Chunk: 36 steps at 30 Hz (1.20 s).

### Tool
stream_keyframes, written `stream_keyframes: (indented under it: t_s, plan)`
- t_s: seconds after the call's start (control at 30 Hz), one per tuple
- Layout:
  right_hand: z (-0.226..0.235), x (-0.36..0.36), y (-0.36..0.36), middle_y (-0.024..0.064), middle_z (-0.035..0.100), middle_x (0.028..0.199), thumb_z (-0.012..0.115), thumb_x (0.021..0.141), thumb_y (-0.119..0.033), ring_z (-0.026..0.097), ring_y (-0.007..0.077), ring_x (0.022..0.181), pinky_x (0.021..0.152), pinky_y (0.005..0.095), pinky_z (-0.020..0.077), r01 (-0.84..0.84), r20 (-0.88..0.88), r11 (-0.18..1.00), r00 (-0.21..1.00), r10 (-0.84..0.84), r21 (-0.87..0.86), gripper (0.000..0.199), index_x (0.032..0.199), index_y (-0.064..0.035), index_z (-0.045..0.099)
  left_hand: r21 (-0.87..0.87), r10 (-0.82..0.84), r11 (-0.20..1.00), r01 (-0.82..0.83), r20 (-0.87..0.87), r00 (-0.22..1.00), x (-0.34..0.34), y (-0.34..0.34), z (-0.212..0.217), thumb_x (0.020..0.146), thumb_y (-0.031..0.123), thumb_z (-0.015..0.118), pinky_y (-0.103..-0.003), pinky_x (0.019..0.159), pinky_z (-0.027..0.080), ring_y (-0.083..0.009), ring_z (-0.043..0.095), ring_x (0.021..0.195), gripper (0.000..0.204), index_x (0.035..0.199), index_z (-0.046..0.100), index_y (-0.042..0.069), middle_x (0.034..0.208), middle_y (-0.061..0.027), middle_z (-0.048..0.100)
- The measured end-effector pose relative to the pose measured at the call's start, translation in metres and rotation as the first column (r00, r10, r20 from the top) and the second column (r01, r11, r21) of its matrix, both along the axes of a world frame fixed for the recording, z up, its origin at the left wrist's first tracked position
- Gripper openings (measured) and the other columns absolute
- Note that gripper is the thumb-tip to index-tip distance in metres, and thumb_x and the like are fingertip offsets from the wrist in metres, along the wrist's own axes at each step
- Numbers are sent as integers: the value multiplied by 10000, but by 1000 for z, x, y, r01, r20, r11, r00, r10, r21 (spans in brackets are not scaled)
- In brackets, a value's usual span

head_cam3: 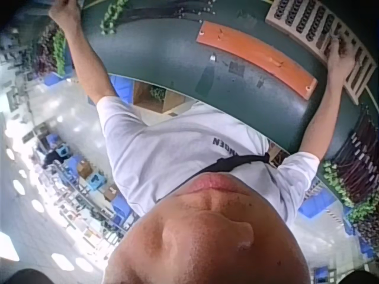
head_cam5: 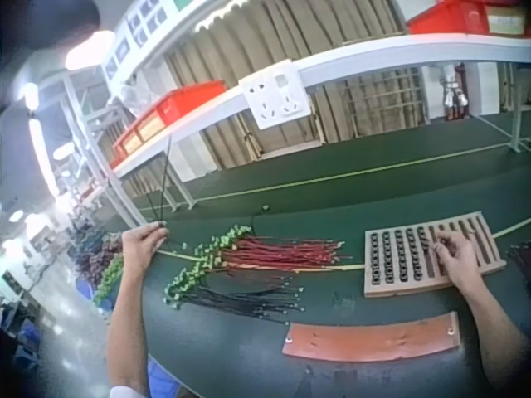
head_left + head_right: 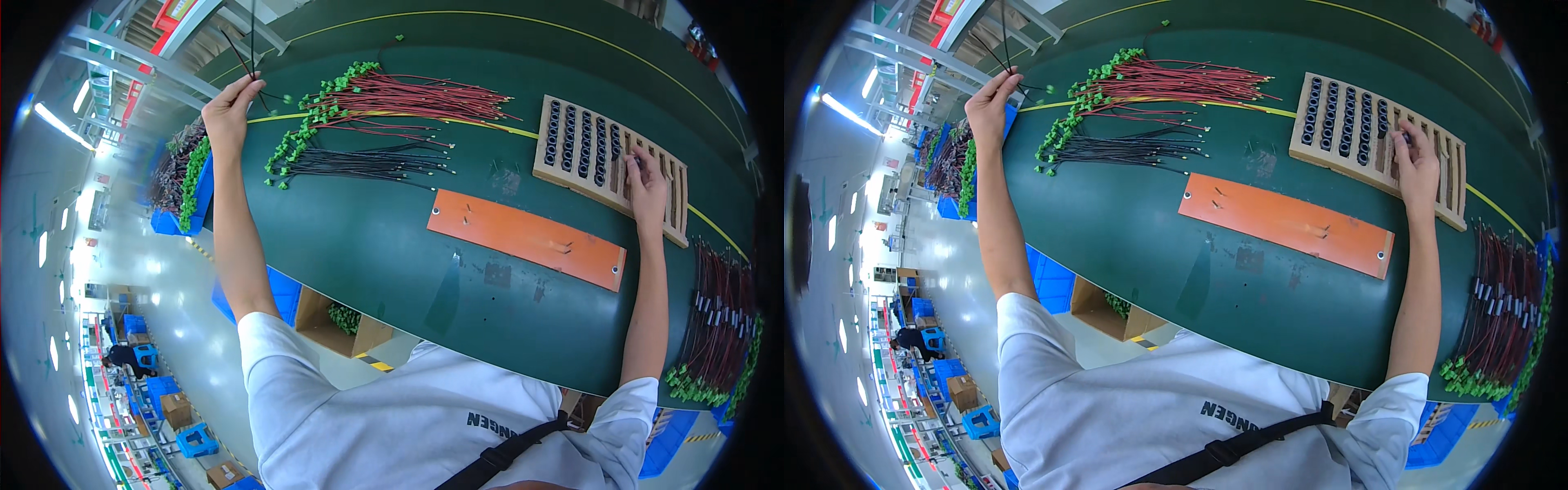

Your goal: The person assembles wire harnesses by hand at a workbench. They pick up red and black wires, insert them into a grey connector, and then attach a green connector to the other end. The completed harnesses are placed into a wooden storage rack.

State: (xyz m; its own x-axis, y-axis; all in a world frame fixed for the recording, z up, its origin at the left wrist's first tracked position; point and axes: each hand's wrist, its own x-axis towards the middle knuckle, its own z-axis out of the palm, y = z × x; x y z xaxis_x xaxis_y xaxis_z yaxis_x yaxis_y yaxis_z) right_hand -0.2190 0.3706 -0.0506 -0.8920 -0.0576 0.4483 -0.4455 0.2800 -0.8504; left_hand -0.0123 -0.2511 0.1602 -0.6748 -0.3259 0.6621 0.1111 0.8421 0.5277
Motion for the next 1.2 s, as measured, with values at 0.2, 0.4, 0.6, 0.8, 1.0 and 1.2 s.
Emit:
stream_keyframes:
  t_s: [0.2,0.4,0.6,0.8,1.0,1.2]
  plan:
    - [18,43,22,-30,604,908,522,1057,-105,478,25,714,599,195,399,-30,58,974,997,44,-226,249,1236,-16,670,158,-337,936,314,145,930,-2,190,-31,963,8,600,-261,741,502,-119,600,678,119,862,653,-24,802,-49,650]
    - [69,174,-32,1,614,985,633,1005,-46,543,46,775,608,212,437,-475,352,781,707,613,-407,314,1316,-9,637,365,-674,736,570,316,668,19,295,-92,917,5,705,-249,607,452,-100,583,684,37,937,721,-21,826,-47,655]
    - [52,193,-34,15,629,850,633,1040,-172,538,67,667,566,219,430,-374,409,731,642,648,-572,323,1284,40,652,410,-720,692,594,449,530,23,327,-124,909,101,769,-280,615,485,-136,625,681,101,941,752,7,778,-57,672]
    - [50,195,-35,48,677,901,584,1071,-266,544,72,644,559,225,444,-285,454,749,649,611,-599,369,1201,63,692,381,-726,681,626,470,503,23,328,-128,918,95,753,-287,586,481,-147,622,640,92,951,757,8,777,-64,683]
    - [50,189,-26,78,708,939,568,1077,-271,601,99,625,547,238,482,-212,463,768,691,555,-604,373,1185,58,708,411,-727,671,617,529,438,22,302,-125,949,59,706,-262,497,445,-105,576,538,95,971,749,-23,770,-61,670]
    - [51,192,-30,94,709,913,591,1064,-228,644,122,648,554,247,517,-225,481,780,678,556,-584,334,1187,60,708,483,-715,667,567,629,306,12,309,-113,976,85,676,-279,594,507,-120,615,632,203,1149,709,-15,832,-62,685]
